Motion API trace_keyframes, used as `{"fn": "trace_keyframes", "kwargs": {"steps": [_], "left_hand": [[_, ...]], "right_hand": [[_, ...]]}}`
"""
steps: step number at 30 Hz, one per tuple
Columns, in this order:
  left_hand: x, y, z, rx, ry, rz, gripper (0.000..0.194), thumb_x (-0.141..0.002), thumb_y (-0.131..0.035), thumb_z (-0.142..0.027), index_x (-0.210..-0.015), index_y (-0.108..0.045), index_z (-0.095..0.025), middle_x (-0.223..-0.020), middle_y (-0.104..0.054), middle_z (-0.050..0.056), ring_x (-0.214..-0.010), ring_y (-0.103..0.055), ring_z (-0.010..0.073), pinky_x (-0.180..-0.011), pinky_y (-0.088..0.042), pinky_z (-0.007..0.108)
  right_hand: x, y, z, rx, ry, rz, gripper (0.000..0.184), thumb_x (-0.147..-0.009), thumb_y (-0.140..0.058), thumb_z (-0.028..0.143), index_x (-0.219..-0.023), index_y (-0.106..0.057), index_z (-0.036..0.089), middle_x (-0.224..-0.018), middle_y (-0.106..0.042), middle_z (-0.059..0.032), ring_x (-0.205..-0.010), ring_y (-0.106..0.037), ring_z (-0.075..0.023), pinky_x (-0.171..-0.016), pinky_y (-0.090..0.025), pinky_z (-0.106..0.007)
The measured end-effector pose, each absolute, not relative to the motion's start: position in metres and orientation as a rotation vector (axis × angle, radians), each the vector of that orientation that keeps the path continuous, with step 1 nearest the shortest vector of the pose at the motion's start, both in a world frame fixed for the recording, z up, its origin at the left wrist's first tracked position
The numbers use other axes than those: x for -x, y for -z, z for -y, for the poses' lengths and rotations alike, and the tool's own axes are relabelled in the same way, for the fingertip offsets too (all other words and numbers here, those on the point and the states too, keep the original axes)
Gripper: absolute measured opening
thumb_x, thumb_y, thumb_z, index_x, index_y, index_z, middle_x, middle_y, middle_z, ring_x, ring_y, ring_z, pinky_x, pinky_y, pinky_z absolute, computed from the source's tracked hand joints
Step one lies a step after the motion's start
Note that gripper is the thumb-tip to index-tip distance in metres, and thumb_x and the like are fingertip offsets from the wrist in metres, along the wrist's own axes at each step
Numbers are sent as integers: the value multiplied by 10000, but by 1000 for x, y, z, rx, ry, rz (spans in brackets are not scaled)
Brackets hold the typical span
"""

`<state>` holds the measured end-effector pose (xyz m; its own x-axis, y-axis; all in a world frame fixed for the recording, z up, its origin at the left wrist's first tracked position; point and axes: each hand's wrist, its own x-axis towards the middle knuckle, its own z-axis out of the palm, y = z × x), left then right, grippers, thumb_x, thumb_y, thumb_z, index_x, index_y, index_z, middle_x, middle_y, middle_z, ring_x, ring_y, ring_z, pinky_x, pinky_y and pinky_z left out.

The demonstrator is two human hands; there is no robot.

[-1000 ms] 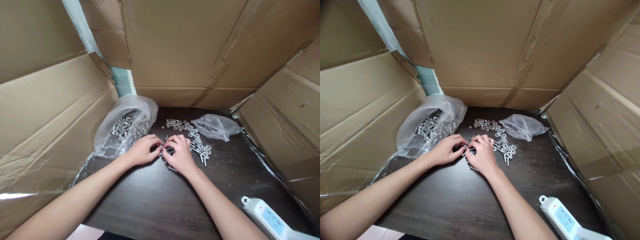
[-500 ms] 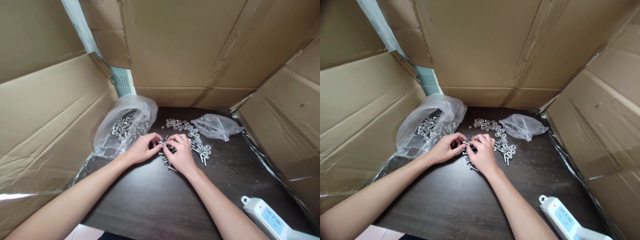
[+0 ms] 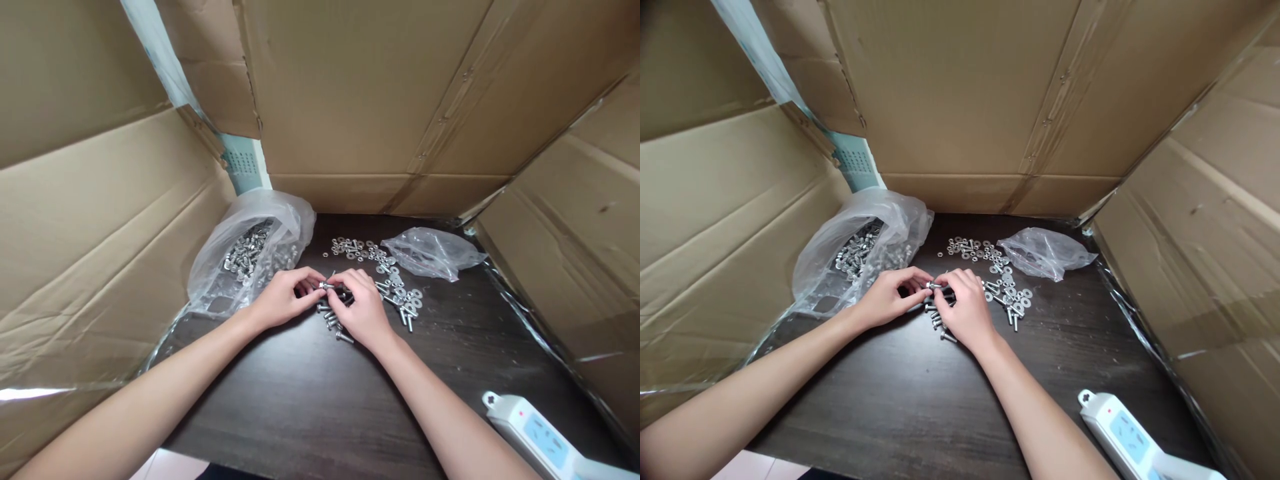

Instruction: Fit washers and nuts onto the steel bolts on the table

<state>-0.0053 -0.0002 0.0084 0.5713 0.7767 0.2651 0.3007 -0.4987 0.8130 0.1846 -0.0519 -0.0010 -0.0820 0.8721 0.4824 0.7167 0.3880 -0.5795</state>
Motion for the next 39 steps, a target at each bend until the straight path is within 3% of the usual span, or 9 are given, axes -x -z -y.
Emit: {"fn": "trace_keyframes", "kwargs": {"steps": [4, 11, 16, 20, 23, 28, 33, 37, 39], "left_hand": [[5, -8, 0, -2064, -817, -849, 205, -902, -719, -286, -1065, -718, -163, -912, -786, 32, -722, -695, 125, -669, -556, 219], [8, -4, 1, -2337, -848, -786, 203, -961, -660, -266, -1139, -704, -179, -927, -758, 25, -726, -684, 122, -698, -542, 228], [8, -3, 0, -2490, -894, -740, 204, -1003, -610, -292, -1152, -691, -178, -965, -755, 40, -784, -707, 140, -733, -550, 241], [7, -1, -1, -2466, -919, -735, 197, -981, -650, -291, -1130, -675, -165, -938, -741, 35, -768, -705, 138, -732, -562, 239], [7, -1, -1, -2419, -943, -739, 192, -961, -678, -277, -1108, -664, -155, -935, -739, 34, -758, -702, 134, -737, -572, 236], [6, -1, -2, -2340, -959, -769, 151, -953, -682, -265, -1065, -674, -164, -909, -739, 24, -745, -692, 131, -718, -574, 238], [5, 0, -5, -2147, -1005, -878, 157, -910, -730, -272, -1010, -673, -163, -829, -743, 9, -722, -696, 137, -680, -571, 235], [5, 1, -6, -2095, -1021, -903, 174, -904, -727, -285, -1017, -677, -163, -854, -754, 22, -748, -707, 147, -707, -582, 253], [5, 1, -6, -2051, -1031, -921, 178, -905, -718, -294, -1018, -676, -163, -858, -757, 26, -760, -714, 152, -717, -587, 261]], "right_hand": [[-184, 0, 53, 1374, -269, 1837, 72, -882, -613, 183, -906, -668, 224, -888, -702, -35, -900, -601, -236, -812, -414, -386], [-185, 1, 53, 1443, -291, 1818, 241, -1010, -487, 260, -902, -701, 228, -987, -684, -59, -983, -568, -245, -856, -396, -419], [-185, 2, 52, 1432, -302, 1850, 250, -1011, -478, 270, -842, -657, 224, -1006, -666, -67, -991, -548, -256, -838, -385, -429], [-186, 3, 53, 1374, -322, 1834, 93, -904, -538, 201, -971, -597, 226, -1104, -641, -83, -1059, -546, -275, -888, -404, -446], [-188, 4, 54, 1362, -318, 1793, 243, -823, -555, 172, -1061, -567, 217, -1198, -611, -108, -1139, -540, -296, -946, -409, -472], [-189, 3, 56, 1351, -245, 1867, 360, -870, -464, 144, -1160, -660, 226, -1277, -626, -97, -1168, -543, -295, -967, -407, -489], [-188, 0, 58, 1280, -40, 1835, 270, -860, -485, 130, -923, -724, 238, -1128, -683, -77, -1073, -586, -280, -930, -421, -475], [-186, -2, 58, 1306, 9, 1865, 414, -846, -499, 144, -1196, -704, 226, -1285, -644, -110, -1120, -582, -291, -950, -430, -491], [-186, -2, 59, 1301, 27, 1900, 408, -845, -504, 147, -1177, -719, 245, -1348, -629, -96, -1175, -568, -300, -960, -426, -497]]}}
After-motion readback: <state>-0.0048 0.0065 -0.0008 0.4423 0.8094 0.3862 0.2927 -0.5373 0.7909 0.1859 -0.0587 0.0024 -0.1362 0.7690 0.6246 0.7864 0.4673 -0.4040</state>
